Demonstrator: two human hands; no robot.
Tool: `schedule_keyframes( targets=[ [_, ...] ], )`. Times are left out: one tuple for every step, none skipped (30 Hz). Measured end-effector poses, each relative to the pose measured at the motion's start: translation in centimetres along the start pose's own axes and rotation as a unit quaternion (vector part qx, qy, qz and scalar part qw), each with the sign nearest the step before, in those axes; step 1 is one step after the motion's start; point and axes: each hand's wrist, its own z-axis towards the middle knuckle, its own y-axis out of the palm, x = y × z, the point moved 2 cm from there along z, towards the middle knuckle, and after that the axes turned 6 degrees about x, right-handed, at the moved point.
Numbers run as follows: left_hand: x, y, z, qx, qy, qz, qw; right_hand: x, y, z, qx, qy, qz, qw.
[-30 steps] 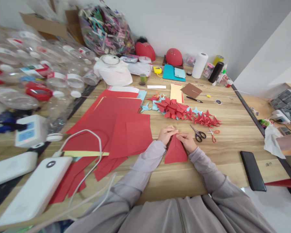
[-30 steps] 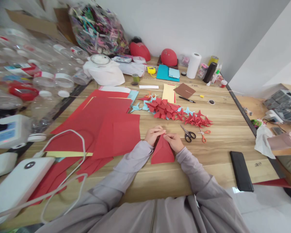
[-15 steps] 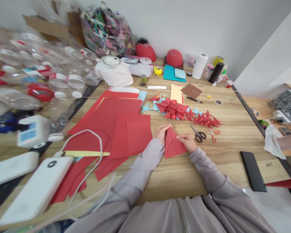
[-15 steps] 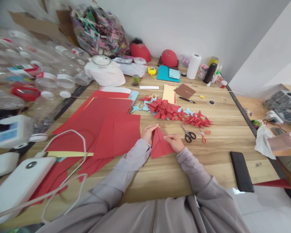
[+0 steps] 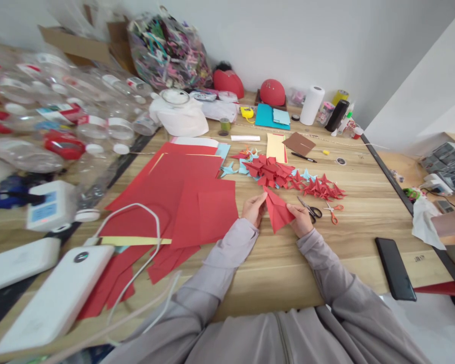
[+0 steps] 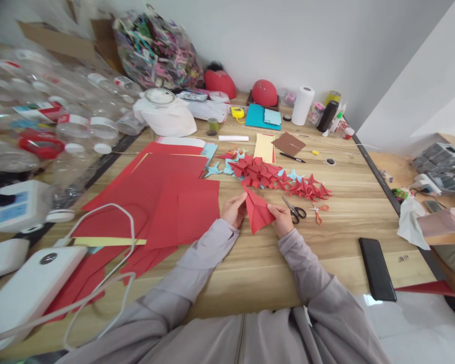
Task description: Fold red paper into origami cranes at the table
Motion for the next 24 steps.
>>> schedule_keyframes(
  targets=[
    [-0.1,0.0,-0.1,0.0,0.001,0.014,1.0,-0.1,0.1,0.0,0.004,-0.006,0.003,1.0],
    [-0.3,0.0,-0.2,0.004,0.001,0.026,1.0,-0.1,0.2,0.0,0.006,-0.014,0.006,1.0],
    [-0.4,0.0,-0.3,0.01,0.002,0.037,0.999,-0.1,0.2,0.0,0.007,-0.022,0.008,1.0],
    [-0.5,-0.1,-0.3,0.014,0.002,0.048,0.999,-0.1,0.2,0.0,0.008,-0.028,0.008,1.0],
    [-0.6,-0.2,-0.2,0.017,0.002,0.058,0.998,-0.1,0.2,0.0,0.008,-0.031,0.008,0.999],
    [-0.7,-0.3,-0.1,0.019,0.002,0.068,0.998,-0.1,0.2,0.0,0.007,-0.031,0.006,0.999],
    [-0.7,-0.4,-0.1,0.019,0.0,0.075,0.997,-0.1,0.1,0.0,0.007,-0.03,0.005,1.0],
    [-0.7,-0.5,0.0,0.018,0.001,0.079,0.997,-0.2,0.0,0.0,0.007,-0.028,0.007,1.0],
    [-0.7,-0.5,0.1,0.016,0.003,0.08,0.997,-0.2,-0.2,0.1,0.003,-0.023,0.009,1.0],
    [-0.6,-0.5,0.1,0.013,0.005,0.082,0.997,-0.2,-0.3,0.1,-0.005,-0.015,0.012,1.0],
    [-0.4,-0.5,0.0,0.004,0.007,0.088,0.996,-0.2,-0.3,0.1,-0.015,-0.004,0.014,1.0],
    [-0.3,-0.4,-0.1,-0.009,0.008,0.102,0.995,-0.2,-0.4,0.1,-0.025,0.007,0.016,1.0],
    [-0.1,-0.3,-0.2,-0.028,0.007,0.126,0.992,-0.2,-0.4,0.1,-0.034,0.014,0.017,0.999],
    [0.0,-0.2,-0.4,-0.054,0.005,0.158,0.986,-0.1,-0.3,0.1,-0.039,0.013,0.015,0.999],
    [0.0,0.0,-0.6,-0.086,0.002,0.195,0.977,-0.1,-0.3,0.1,-0.037,0.004,0.011,0.999],
    [0.0,0.2,-0.8,-0.119,0.002,0.231,0.966,0.0,-0.3,0.0,-0.032,-0.009,0.004,0.999],
    [0.0,0.3,-1.0,-0.147,0.006,0.263,0.953,0.1,-0.3,0.0,-0.026,-0.021,-0.008,0.999],
    [-0.1,0.4,-1.2,-0.171,0.013,0.288,0.942,0.2,-0.3,0.0,-0.02,-0.03,-0.021,0.999],
    [-0.1,0.5,-1.3,-0.188,0.022,0.307,0.933,0.3,-0.3,0.0,-0.017,-0.034,-0.034,0.999],
    [-0.2,0.5,-1.4,-0.198,0.031,0.319,0.926,0.4,-0.4,0.1,-0.014,-0.036,-0.043,0.998],
    [-0.2,0.5,-1.4,-0.202,0.038,0.328,0.922,0.5,-0.5,0.1,-0.012,-0.039,-0.048,0.998],
    [-0.2,0.4,-1.4,-0.204,0.042,0.334,0.919,0.5,-0.6,0.2,-0.009,-0.043,-0.048,0.998],
    [-0.3,0.4,-1.4,-0.204,0.045,0.339,0.917,0.5,-0.7,0.2,-0.003,-0.048,-0.047,0.998],
    [-0.3,0.3,-1.4,-0.204,0.046,0.343,0.916,0.4,-0.8,0.3,0.006,-0.055,-0.043,0.998]
  ],
)
